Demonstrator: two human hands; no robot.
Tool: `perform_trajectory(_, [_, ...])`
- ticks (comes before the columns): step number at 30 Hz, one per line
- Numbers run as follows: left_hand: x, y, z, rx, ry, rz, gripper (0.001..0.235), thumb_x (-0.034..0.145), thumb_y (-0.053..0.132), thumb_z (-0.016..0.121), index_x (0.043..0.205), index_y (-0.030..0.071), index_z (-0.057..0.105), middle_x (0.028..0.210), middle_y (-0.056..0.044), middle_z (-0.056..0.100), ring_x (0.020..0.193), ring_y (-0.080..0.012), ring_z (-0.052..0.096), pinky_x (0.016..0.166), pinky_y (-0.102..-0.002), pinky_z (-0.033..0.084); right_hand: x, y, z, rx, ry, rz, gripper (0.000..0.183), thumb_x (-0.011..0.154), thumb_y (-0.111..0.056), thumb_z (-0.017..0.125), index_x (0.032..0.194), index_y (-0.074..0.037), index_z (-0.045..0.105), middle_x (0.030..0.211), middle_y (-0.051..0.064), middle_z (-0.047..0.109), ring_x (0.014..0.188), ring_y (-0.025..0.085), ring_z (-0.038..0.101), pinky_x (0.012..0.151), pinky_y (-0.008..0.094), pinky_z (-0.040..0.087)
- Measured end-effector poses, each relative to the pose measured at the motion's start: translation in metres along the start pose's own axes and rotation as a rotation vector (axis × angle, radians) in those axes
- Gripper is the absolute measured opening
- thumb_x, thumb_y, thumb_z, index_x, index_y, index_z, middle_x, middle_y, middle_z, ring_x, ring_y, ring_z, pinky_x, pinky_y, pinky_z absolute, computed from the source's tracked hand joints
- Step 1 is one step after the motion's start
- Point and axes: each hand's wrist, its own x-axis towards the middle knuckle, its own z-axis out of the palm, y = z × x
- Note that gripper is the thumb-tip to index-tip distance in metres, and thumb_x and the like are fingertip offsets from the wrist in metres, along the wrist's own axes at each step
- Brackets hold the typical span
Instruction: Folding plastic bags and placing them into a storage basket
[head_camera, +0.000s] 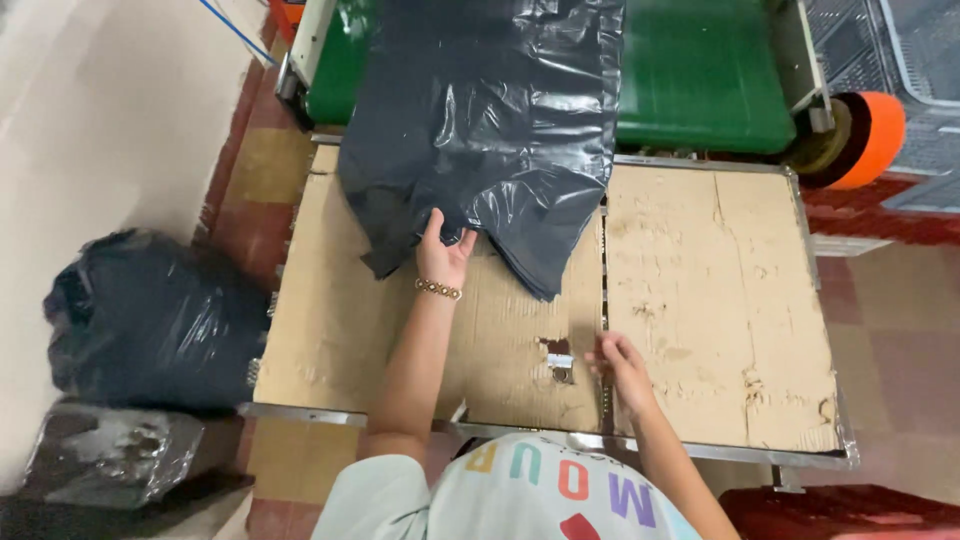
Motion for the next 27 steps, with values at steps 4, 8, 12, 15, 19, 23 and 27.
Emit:
perform_trajectory(4, [-0.073,0.026,-0.017,-0.052,-0.066,-0.017,0.021,0.089,0.022,0.083,0.096,0.006,0.071,0.094,-0.012,0.075,0.078,-0.0296,0.076,0.079,-0.050,0.068,0.022,-0.035,0.045,0.195,-0.104,0.048,0.054,0.111,-0.044,0.042,0.149,-0.007,0.046,0.142,0.020,0.054,0.123,0.033,0.061,0.104,0.045,0.050])
perform_trajectory(8, [-0.163,0.046,-0.049,-0.105,-0.019,-0.069,0.021,0.092,0.022,0.079,0.098,0.003,0.072,0.097,-0.017,0.077,0.081,-0.0321,0.077,0.077,-0.049,0.068,0.051,-0.027,0.051,0.330,-0.173,0.108,0.068,0.102,-0.069,0.044,0.147,-0.018,0.047,0.121,-0.002,0.056,0.098,0.012,0.058,0.088,0.027,0.055])
perform_trajectory(12, [-0.188,0.037,-0.146,0.067,0.155,-0.021,0.024,0.090,0.027,0.081,0.099,0.006,0.072,0.096,-0.014,0.077,0.077,-0.0310,0.077,0.071,-0.045,0.069,0.097,0.041,0.025,0.424,-0.119,0.139,0.041,0.098,-0.048,0.070,0.131,-0.026,0.063,0.118,0.004,0.070,0.100,0.023,0.073,0.085,0.041,0.062])
perform_trajectory(15, [-0.170,0.019,-0.258,0.240,0.298,0.016,0.027,0.091,0.029,0.081,0.103,0.007,0.072,0.098,-0.014,0.077,0.078,-0.0324,0.077,0.073,-0.046,0.068,0.067,0.030,0.011,0.260,-0.020,0.047,0.031,0.089,-0.013,0.078,0.117,-0.011,0.066,0.093,0.015,0.076,0.077,0.028,0.078,0.060,0.042,0.064])
perform_trajectory(19, [-0.168,0.006,-0.293,0.218,0.373,-0.078,0.039,0.087,0.036,0.084,0.113,0.010,0.071,0.109,-0.012,0.076,0.093,-0.0326,0.075,0.081,-0.048,0.066,0.054,0.057,-0.008,0.057,0.038,-0.048,0.042,0.084,-0.004,0.077,0.123,-0.011,0.062,0.098,0.011,0.073,0.082,0.025,0.074,0.065,0.040,0.062])
perform_trajectory(23, [-0.146,0.008,-0.301,-0.022,0.438,0.048,0.054,0.083,0.045,0.089,0.119,0.010,0.070,0.123,-0.011,0.072,0.107,-0.0282,0.072,0.091,-0.043,0.062,0.031,0.064,-0.018,-0.381,0.127,0.016,0.074,0.077,-0.024,0.086,0.145,-0.025,0.058,0.124,0.013,0.071,0.119,0.030,0.066,0.098,0.044,0.053])
perform_trajectory(27, [-0.188,0.038,-0.218,0.005,0.456,0.158,0.047,0.081,0.035,0.092,0.114,0.009,0.072,0.117,-0.013,0.073,0.102,-0.0278,0.073,0.086,-0.043,0.065,-0.022,0.012,-0.021,-0.142,-0.022,-0.381,0.088,0.089,0.009,0.066,0.164,-0.007,0.025,0.132,0.034,0.060,0.120,0.034,0.059,0.102,0.045,0.051])
